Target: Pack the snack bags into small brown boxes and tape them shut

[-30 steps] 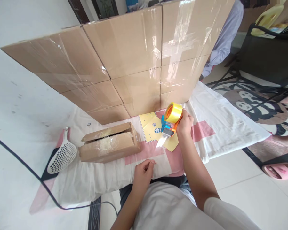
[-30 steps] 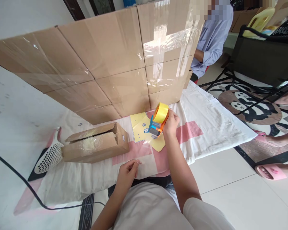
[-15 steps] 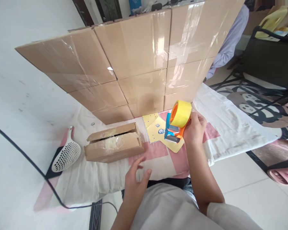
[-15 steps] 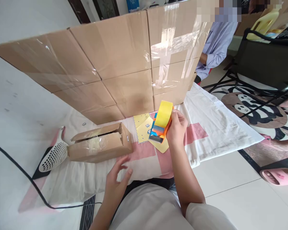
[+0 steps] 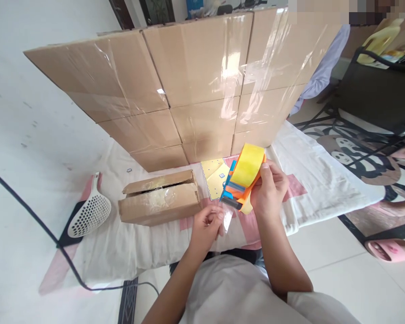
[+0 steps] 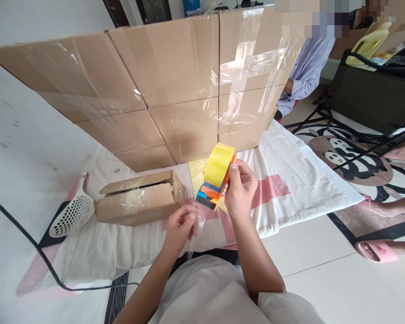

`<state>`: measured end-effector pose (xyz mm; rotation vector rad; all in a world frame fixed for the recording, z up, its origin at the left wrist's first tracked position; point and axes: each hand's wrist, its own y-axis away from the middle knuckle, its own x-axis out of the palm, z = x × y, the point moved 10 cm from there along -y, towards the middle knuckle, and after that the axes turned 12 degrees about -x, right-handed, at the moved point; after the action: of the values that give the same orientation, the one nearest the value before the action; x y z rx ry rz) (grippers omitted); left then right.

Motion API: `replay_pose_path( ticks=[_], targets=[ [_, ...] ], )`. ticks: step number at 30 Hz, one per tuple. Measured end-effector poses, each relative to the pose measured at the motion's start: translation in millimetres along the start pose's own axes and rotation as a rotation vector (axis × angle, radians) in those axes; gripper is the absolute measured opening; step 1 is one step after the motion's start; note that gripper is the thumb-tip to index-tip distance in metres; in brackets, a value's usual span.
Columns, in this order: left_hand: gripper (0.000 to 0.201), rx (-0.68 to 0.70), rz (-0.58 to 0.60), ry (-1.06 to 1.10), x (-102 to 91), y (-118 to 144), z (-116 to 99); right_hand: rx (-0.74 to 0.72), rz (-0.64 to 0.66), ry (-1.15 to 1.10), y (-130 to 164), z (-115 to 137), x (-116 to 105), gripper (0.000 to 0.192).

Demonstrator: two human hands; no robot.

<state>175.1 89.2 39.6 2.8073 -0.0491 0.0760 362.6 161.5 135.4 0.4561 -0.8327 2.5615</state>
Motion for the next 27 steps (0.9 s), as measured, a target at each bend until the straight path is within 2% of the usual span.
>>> replay_pose_path(
  ticks=[4, 9, 12, 16, 23, 26, 27],
  targets=[
    [0.041, -0.006, -0.021, -0.014, -5.2, 1, 3, 0.002, 0.011, -0.026, 2, -2, 5, 0.025],
    [0.037, 0.06, -0.024, -0.097, -0.7, 1, 2, 0.013, -0.16, -0.055, 3, 2, -1, 0.029],
    [0.03, 0.168, -0.084, -0.167, -1.6, 5, -5, 0.121, -0.189, -0.068, 5, -6, 0, 0.033],
    [0.029, 0.401, -0.143, -0.285, -1.5, 7, -16, 0.311, -0.195, -0.175, 10, -31, 2, 0.028],
    [0.042, 0.637, -0.091, -0.364, 4.9, -1, -17, 0.562, -0.252, -0.235, 22, -66, -11, 0.013],
    [0.04, 0.731, -0.056, -0.425, 15.0, 2, -19, 0.672, -0.221, -0.16, 31, -78, -23, 0.015],
    [0.039, 0.754, -0.043, -0.448, 18.9, 4, -19, 0.666, -0.179, -0.112, 30, -80, -28, 0.016]
  ],
)
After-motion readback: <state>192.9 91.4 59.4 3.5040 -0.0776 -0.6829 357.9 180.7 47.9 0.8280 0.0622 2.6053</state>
